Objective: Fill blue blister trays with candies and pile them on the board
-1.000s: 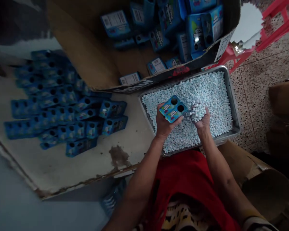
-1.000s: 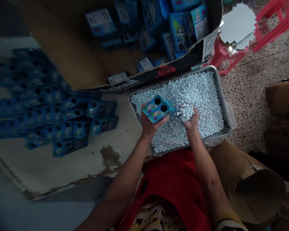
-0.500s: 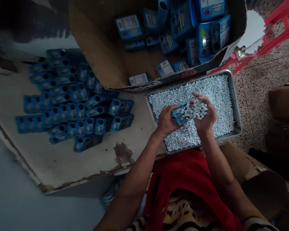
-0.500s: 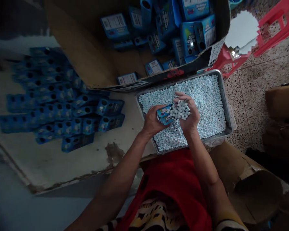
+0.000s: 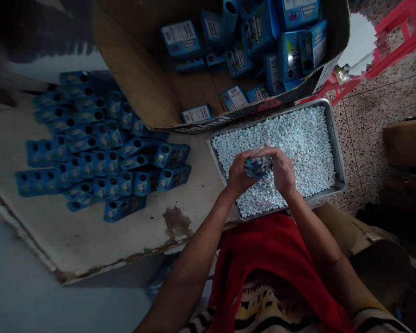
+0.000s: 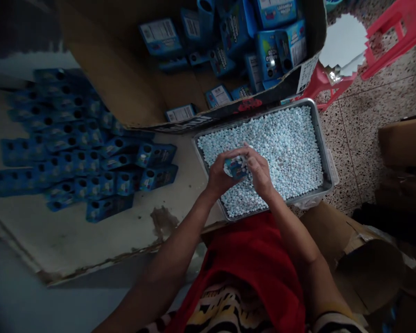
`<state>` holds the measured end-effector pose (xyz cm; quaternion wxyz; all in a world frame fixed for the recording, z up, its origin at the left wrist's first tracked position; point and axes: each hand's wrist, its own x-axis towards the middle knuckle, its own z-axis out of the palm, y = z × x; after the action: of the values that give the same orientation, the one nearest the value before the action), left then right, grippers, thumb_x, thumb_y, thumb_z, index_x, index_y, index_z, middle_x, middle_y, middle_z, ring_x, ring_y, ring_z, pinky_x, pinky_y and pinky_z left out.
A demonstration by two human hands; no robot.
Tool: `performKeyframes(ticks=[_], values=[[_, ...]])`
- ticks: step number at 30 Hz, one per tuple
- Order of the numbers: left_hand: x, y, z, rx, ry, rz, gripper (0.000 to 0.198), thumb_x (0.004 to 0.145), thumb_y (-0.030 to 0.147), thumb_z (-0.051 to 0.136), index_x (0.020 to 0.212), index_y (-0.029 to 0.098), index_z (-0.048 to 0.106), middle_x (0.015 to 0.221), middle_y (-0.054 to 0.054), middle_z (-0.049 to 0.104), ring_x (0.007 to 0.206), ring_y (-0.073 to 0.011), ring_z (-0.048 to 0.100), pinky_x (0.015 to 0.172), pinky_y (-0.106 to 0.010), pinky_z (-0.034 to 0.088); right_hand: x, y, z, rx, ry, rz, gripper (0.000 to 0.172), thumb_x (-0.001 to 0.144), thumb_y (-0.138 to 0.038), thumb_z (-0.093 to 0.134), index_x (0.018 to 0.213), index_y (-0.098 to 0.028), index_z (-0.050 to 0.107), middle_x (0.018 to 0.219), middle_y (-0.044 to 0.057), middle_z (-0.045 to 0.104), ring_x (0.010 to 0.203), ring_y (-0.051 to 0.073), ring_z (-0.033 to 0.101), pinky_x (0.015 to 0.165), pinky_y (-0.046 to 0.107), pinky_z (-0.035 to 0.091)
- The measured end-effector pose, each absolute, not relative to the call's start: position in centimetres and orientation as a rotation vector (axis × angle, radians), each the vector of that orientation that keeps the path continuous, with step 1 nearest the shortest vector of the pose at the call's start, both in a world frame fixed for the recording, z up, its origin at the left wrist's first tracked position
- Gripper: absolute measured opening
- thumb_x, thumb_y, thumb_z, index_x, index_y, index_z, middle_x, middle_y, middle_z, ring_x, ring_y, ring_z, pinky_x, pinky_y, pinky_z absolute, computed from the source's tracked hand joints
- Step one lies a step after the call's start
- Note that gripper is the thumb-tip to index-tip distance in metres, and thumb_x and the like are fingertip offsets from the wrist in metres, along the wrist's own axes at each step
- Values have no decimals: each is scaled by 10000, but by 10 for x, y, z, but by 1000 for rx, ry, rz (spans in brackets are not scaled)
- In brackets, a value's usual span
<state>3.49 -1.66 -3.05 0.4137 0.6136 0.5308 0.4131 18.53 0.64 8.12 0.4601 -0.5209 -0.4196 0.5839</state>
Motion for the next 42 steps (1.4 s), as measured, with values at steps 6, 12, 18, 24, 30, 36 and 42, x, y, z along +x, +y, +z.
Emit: performKeyframes(ticks=[6, 12, 18, 24, 30, 36, 42], values=[[21, -28, -41, 1244, 1495, 1204, 874, 662, 574, 1002, 1364, 257, 589, 1301, -92, 716, 1133, -295, 740, 1015, -466, 621, 244, -44, 61, -1696, -914, 1006, 352, 982, -604, 646, 1125, -333, 818, 1408, 37, 701, 1478, 228, 548, 1353, 471, 322], [53, -53, -67, 1135, 1644, 1206, 844, 668, 572, 979, 1304, 222, 550, 1280, -129, 713, 1132, -281, 738, 1045, -475, 599, 239, -104, 5, -2044, -664, 734, 398, 920, -474, 734, 1273, -291, 706, 1483, 84, 623, 1477, 209, 507, 1373, 488, 275], [82, -63, -82, 1021, 1594, 1130, 854, 673, 543, 968, 1327, 262, 496, 1252, -96, 717, 1077, -255, 755, 988, -439, 616, 185, -66, -37, -1799, -472, 727, 432, 895, -449, 725, 1311, -334, 705, 1627, 38, 554, 1624, 166, 396, 1366, 451, 322], [64, -35, -57, 1167, 1405, 975, 796, 698, 375, 968, 1342, 254, 516, 1246, -82, 722, 1096, -255, 748, 989, -407, 615, 200, -11, -48, -1537, 35, 913, 241, 874, -458, 638, 1008, -280, 731, 1115, -3, 796, 1178, 169, 745, 1057, 354, 628], [9, -16, -29, 1474, 1426, 960, 784, 655, 220, 936, 1351, 247, 576, 1395, -123, 680, 1343, -348, 660, 1193, -519, 519, 212, 12, 10, -1169, 280, 1370, 135, 809, -339, 735, 886, -246, 675, 826, -20, 777, 770, 172, 738, 849, 358, 672], [1, -17, -24, 1472, 1395, 949, 752, 623, 191, 917, 1309, 264, 618, 1293, -100, 695, 1242, -344, 688, 1109, -524, 567, 171, 5, 75, -1049, -266, 1426, 230, 818, -488, 740, 794, -262, 706, 906, 37, 762, 993, 254, 744, 977, 440, 627], [10, -21, -17, 1496, 1433, 929, 748, 555, 114, 873, 1247, 264, 630, 1148, -49, 683, 1081, -299, 708, 941, -459, 623, 159, 15, 80, -1202, -595, 1296, 300, 921, -516, 613, 803, -282, 758, 1020, 49, 758, 1038, 249, 716, 1094, 447, 549]])
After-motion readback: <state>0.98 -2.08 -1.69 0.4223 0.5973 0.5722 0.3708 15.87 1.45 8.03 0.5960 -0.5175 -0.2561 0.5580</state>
